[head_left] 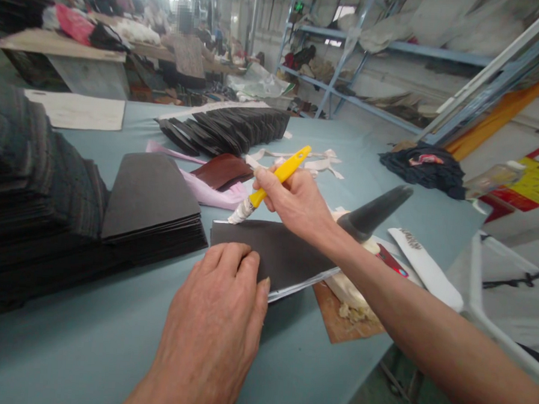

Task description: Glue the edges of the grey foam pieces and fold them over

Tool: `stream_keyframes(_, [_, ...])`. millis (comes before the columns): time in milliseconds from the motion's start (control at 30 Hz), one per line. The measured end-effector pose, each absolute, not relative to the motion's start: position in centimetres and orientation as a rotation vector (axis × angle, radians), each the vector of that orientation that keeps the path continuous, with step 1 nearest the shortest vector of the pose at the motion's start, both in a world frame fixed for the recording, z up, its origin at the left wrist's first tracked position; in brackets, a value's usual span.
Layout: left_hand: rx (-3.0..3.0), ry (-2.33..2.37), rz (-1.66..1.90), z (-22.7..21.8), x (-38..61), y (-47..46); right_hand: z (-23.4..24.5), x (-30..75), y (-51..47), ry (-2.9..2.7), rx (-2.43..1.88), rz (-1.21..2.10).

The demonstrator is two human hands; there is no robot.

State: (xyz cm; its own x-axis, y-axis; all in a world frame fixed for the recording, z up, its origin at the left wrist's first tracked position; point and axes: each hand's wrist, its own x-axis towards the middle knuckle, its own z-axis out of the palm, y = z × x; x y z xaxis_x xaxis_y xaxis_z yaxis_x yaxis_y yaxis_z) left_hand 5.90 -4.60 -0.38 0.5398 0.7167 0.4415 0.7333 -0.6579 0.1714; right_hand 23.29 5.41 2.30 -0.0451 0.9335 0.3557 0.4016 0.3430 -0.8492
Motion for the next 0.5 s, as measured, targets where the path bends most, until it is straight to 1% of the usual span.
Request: stream_keyframes(500, [-2.698,-1.167,-0.732,0.1,5.4,-4.5,2.7,26.6,4.2,-1.628,-1.29,0.608])
